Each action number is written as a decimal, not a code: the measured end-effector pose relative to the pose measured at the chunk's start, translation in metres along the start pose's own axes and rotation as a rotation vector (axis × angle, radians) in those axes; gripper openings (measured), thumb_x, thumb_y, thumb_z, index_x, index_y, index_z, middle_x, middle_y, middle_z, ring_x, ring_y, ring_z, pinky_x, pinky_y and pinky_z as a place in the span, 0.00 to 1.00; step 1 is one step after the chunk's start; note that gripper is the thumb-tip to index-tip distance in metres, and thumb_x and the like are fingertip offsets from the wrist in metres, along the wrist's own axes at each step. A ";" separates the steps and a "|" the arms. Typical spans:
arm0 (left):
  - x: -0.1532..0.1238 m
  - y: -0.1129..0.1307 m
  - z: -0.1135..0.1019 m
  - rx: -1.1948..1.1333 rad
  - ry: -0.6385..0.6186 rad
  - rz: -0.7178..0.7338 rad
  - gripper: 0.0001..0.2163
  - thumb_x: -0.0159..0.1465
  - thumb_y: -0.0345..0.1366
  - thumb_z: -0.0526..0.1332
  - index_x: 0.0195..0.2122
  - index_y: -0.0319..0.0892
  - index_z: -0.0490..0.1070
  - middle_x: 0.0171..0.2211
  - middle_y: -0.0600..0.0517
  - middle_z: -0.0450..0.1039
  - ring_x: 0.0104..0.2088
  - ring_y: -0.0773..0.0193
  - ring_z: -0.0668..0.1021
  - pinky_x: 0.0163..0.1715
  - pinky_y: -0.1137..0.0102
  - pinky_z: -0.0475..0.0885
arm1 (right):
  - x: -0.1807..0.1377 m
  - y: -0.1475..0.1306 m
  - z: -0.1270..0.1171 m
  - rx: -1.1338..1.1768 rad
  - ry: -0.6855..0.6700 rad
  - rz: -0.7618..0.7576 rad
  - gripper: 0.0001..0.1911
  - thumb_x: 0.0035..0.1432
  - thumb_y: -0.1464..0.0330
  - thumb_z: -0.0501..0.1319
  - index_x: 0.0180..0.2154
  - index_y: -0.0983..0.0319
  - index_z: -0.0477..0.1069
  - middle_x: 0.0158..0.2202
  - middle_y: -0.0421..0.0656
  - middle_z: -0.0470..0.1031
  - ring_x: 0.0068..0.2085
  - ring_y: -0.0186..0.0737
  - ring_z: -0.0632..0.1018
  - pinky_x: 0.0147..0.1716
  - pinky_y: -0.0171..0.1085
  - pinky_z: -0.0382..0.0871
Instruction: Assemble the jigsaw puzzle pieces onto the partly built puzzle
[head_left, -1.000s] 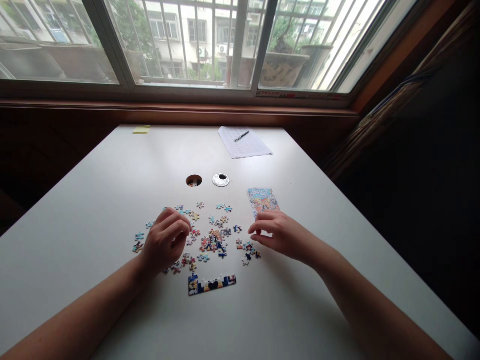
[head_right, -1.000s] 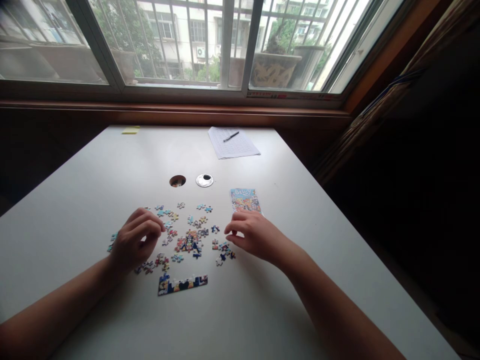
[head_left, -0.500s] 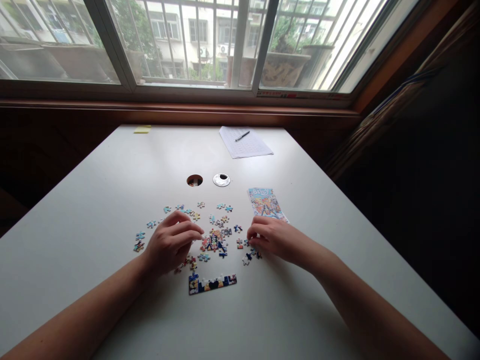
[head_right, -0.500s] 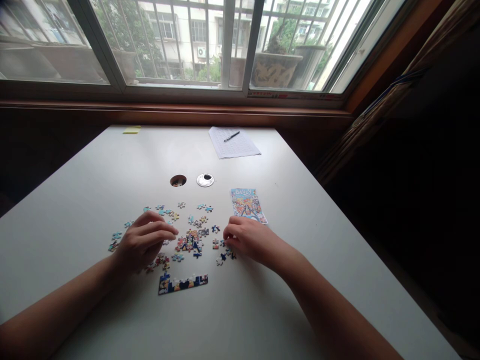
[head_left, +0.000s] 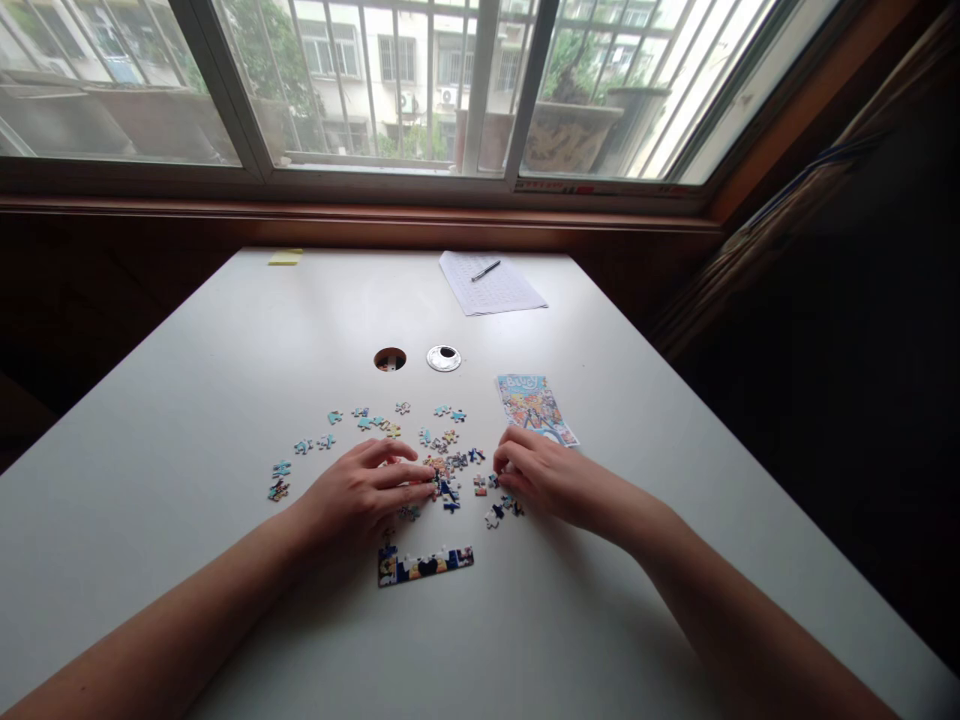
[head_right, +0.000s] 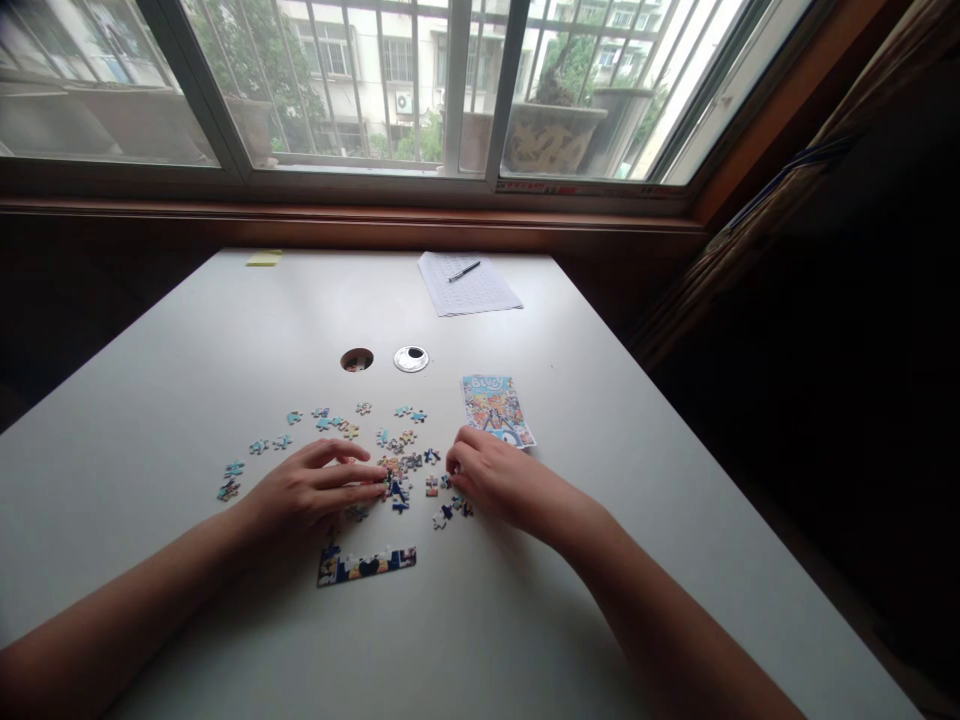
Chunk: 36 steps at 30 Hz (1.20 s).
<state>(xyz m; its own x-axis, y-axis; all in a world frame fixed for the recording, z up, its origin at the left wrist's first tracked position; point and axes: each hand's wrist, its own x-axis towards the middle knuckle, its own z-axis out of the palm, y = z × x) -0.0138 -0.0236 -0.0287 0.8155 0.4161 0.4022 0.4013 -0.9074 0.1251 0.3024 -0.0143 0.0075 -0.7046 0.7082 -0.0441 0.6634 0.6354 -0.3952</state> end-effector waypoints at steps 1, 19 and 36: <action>0.000 0.000 0.000 0.007 0.000 0.002 0.17 0.69 0.29 0.57 0.57 0.50 0.71 0.56 0.57 0.75 0.54 0.57 0.72 0.51 0.59 0.73 | 0.000 0.000 0.000 0.013 0.005 -0.005 0.06 0.68 0.71 0.54 0.42 0.62 0.69 0.45 0.46 0.70 0.42 0.40 0.75 0.43 0.39 0.69; 0.002 0.004 -0.001 0.004 -0.029 -0.005 0.18 0.69 0.28 0.56 0.59 0.47 0.69 0.57 0.56 0.74 0.53 0.58 0.71 0.52 0.60 0.72 | 0.000 0.006 -0.003 0.111 -0.009 0.041 0.07 0.64 0.71 0.61 0.44 0.58 0.74 0.46 0.44 0.71 0.41 0.38 0.76 0.42 0.37 0.71; 0.004 0.005 -0.003 -0.007 -0.010 -0.015 0.15 0.70 0.30 0.57 0.57 0.47 0.71 0.53 0.54 0.77 0.51 0.59 0.73 0.51 0.61 0.73 | 0.003 0.003 0.000 0.065 0.006 0.029 0.06 0.64 0.73 0.61 0.39 0.59 0.76 0.42 0.43 0.73 0.39 0.37 0.76 0.40 0.36 0.68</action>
<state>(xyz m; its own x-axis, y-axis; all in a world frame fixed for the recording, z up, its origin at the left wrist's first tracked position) -0.0096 -0.0269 -0.0235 0.8136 0.4303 0.3910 0.4106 -0.9014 0.1377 0.3019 -0.0103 0.0065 -0.6840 0.7277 -0.0506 0.6654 0.5939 -0.4523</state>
